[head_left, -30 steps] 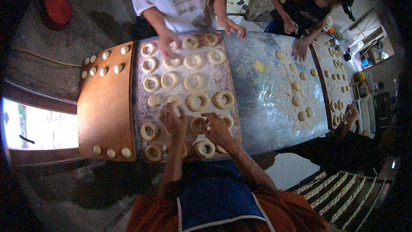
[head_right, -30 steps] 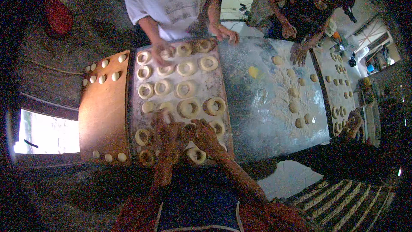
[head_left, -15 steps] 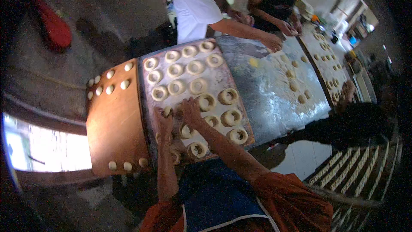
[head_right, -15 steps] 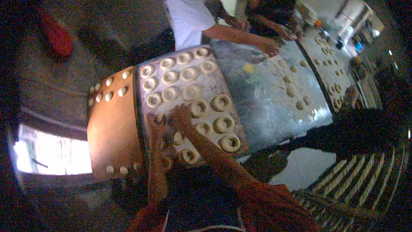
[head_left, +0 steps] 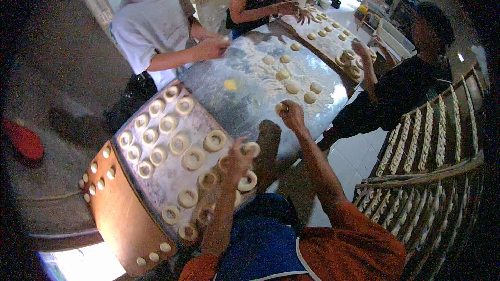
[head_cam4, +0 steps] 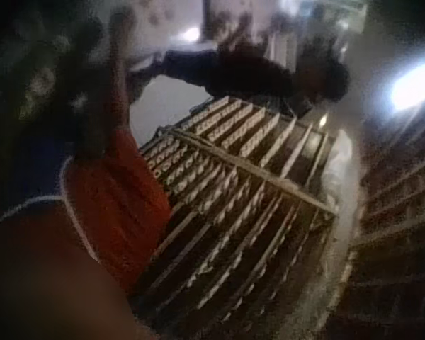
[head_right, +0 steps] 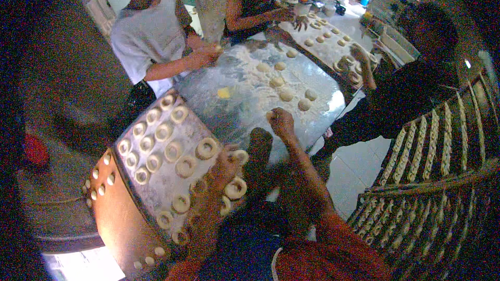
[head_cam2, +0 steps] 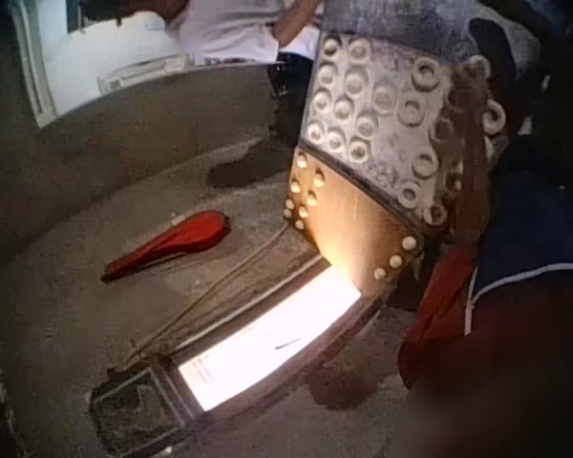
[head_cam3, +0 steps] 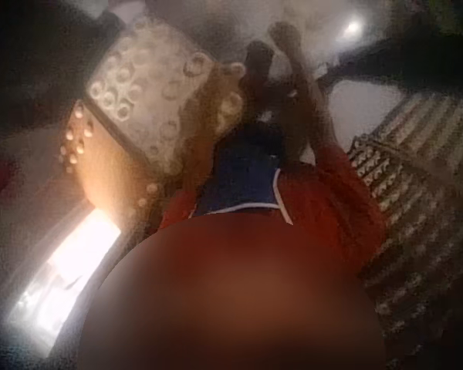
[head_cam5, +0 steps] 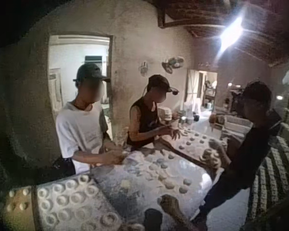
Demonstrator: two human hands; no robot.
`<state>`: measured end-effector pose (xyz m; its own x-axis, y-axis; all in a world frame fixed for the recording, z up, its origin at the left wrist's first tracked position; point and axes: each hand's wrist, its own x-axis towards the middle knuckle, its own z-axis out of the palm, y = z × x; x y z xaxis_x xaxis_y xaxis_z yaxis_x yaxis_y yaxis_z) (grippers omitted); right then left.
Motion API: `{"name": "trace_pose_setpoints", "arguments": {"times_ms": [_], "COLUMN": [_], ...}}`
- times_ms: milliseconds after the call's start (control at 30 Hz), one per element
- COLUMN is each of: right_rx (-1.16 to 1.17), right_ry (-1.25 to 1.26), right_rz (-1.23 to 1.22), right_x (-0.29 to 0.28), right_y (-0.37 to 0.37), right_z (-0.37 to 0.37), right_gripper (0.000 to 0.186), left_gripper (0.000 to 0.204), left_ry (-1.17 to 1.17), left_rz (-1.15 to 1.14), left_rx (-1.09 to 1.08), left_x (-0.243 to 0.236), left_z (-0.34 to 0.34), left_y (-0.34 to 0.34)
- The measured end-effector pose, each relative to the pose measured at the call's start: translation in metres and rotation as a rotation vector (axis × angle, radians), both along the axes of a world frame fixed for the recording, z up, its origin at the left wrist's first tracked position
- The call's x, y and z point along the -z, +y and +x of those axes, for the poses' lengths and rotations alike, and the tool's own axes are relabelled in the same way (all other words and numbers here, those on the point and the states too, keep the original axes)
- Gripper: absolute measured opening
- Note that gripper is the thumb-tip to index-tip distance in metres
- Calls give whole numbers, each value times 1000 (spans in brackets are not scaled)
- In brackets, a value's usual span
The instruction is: The person shapes small dough balls into rings by hand and places them on a wooden board. Other workers are also shaping dough nearby. The person occasionally moves the board to a rack.
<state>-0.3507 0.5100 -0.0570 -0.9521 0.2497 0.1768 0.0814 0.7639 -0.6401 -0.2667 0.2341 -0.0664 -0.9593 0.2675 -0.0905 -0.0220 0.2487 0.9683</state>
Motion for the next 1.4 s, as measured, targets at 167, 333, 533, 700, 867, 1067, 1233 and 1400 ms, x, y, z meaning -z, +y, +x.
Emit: {"name": "trace_pose_setpoints", "arguments": {"times_ms": [167, 333, 533, 700, 867, 1067, 1233, 1400], "right_rx": [-45, -232, -284, -302, -399, -885, -716, -461], "right_ry": [16, -47, -37, -91, -226, -405, -513, -310], "right_rz": [180, 107, -1162, -813, -831, -1226, -687, -1097], "right_x": [35, 46, 23, 7, -18, -42, -25, -8], "right_y": [60, 69, -16, -75, -121, -157, -211, -268], "right_z": [-48, -53, 28, 53, 58, 70, 70, 120], "right_gripper": [25, 36, 31, 37, 51, 49, 33, 37], "left_gripper": [44, 40, 49, 39, 31, 34, 43, 41], "left_ry": [285, 443, 83, 97, 106, -274, 176, 503], "left_rz": [-646, -414, 44, 111, -94, 641, 418, 539], "left_rx": [129, -88, -261, -197, -378, -454, -467, -849], "left_x": [-15, 0, 2, -19, -42, -51, -24, 20], "left_z": [-7, -28, -42, -28, 2, 37, 67, 75], "left_y": [91, 99, 86, 41, -1, -50, -91, -129]}}
